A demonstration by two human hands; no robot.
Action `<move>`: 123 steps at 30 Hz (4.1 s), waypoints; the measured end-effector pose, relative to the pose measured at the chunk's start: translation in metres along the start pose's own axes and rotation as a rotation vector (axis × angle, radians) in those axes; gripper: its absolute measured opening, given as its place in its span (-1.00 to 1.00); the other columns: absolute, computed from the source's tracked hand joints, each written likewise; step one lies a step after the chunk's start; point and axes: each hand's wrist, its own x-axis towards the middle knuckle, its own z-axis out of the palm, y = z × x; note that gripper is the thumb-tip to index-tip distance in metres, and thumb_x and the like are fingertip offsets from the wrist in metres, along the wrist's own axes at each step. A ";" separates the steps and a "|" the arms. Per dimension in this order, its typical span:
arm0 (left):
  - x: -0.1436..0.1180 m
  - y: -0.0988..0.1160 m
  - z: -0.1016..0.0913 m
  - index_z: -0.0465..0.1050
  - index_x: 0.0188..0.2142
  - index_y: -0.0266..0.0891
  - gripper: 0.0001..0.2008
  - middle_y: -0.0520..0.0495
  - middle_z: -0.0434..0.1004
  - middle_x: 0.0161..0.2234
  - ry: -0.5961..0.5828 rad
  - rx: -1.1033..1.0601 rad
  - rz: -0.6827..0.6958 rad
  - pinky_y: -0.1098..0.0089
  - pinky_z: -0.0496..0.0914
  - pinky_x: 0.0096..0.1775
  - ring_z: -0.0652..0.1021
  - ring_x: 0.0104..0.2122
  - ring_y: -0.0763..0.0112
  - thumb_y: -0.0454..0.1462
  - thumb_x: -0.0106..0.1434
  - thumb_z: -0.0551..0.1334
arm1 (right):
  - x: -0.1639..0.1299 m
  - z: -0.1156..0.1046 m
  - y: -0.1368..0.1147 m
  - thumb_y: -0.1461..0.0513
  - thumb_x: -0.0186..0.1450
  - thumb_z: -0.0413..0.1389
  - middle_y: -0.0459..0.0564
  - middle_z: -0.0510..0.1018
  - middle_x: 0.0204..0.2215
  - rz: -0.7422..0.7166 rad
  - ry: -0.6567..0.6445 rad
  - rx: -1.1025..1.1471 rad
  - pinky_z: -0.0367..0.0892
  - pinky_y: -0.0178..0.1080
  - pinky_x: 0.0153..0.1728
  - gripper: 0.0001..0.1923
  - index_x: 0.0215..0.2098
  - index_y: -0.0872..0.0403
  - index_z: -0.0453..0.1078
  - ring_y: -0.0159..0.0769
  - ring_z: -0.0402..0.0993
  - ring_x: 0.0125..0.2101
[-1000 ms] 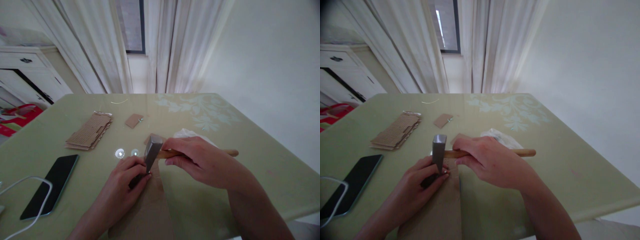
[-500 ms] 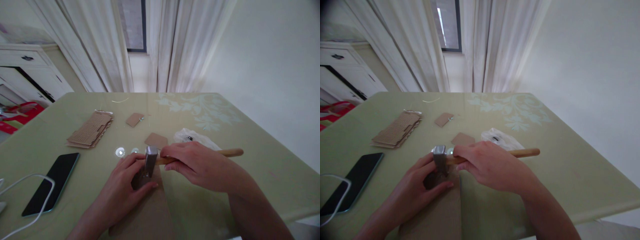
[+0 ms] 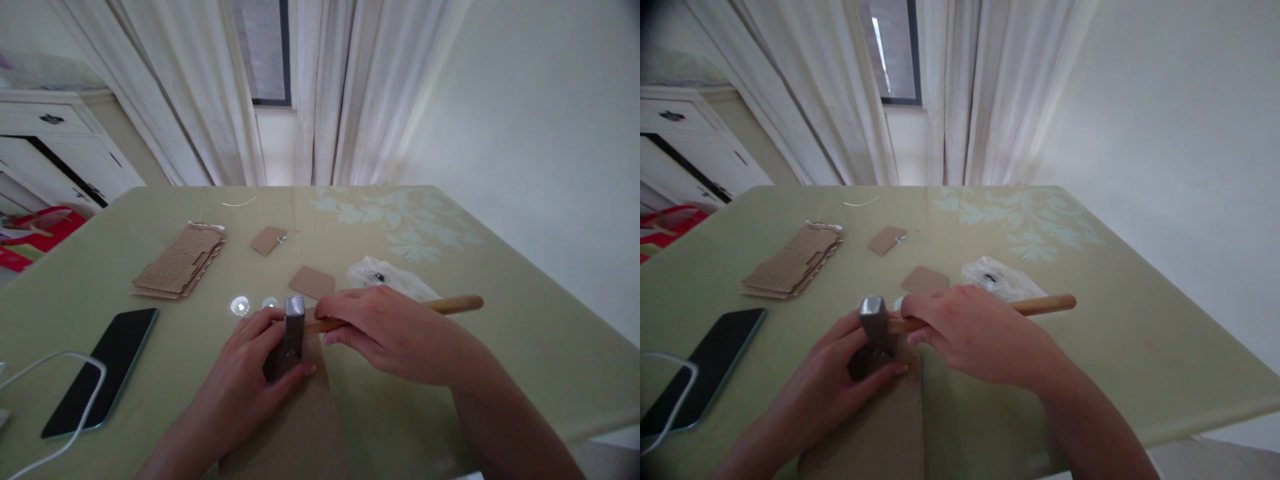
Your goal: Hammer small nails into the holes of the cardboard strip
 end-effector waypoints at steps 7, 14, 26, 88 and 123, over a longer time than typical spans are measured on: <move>-0.001 0.002 -0.001 0.61 0.04 -0.04 -0.65 -0.13 0.58 0.17 0.017 0.003 0.019 0.07 0.56 0.10 0.59 0.13 -0.01 -0.01 0.34 0.43 | -0.001 -0.002 0.000 0.24 0.56 0.15 -0.04 0.68 -0.19 0.015 0.023 0.003 0.25 -0.19 -0.19 -0.93 -0.12 0.02 0.47 -0.18 0.59 -0.20; 0.000 0.003 -0.001 0.61 0.02 -0.04 -0.71 -0.11 0.60 0.12 0.015 -0.015 0.015 0.10 0.56 0.07 0.61 0.07 0.04 -0.05 0.36 0.43 | 0.003 0.003 0.001 0.23 0.57 0.15 -0.03 0.67 -0.22 0.031 0.035 -0.022 0.23 -0.21 -0.22 -0.89 -0.17 0.03 0.45 -0.18 0.58 -0.23; 0.002 -0.008 -0.001 0.62 0.10 0.08 -0.69 -0.03 0.63 0.15 0.146 0.072 0.008 -0.05 0.39 0.21 0.54 0.15 0.01 -0.08 0.39 0.41 | 0.002 -0.007 0.013 0.18 0.58 0.12 -0.04 0.67 -0.19 0.076 0.295 0.014 0.26 -0.21 -0.17 -0.89 -0.04 0.01 0.48 -0.20 0.55 -0.21; 0.024 -0.041 0.000 0.67 -0.22 -0.23 -0.61 -0.04 0.71 -0.30 0.041 -0.582 -0.367 0.36 0.41 -0.22 0.60 -0.25 0.22 0.03 0.37 0.26 | 0.027 0.028 0.014 0.30 0.56 0.16 -0.07 0.62 -0.20 -0.162 0.086 0.028 0.24 -0.27 -0.21 -0.94 -0.04 0.00 0.45 -0.25 0.54 -0.23; 0.011 -0.049 -0.014 0.60 0.18 -0.07 -0.46 -0.11 0.67 0.07 -0.159 -0.577 -0.336 0.24 0.56 0.02 0.64 0.03 0.06 0.03 0.27 0.45 | 0.066 0.060 0.089 0.21 0.59 0.01 0.14 0.71 -0.06 0.384 0.300 0.089 0.32 -0.16 -0.09 -0.79 0.10 0.07 0.40 -0.06 0.65 -0.06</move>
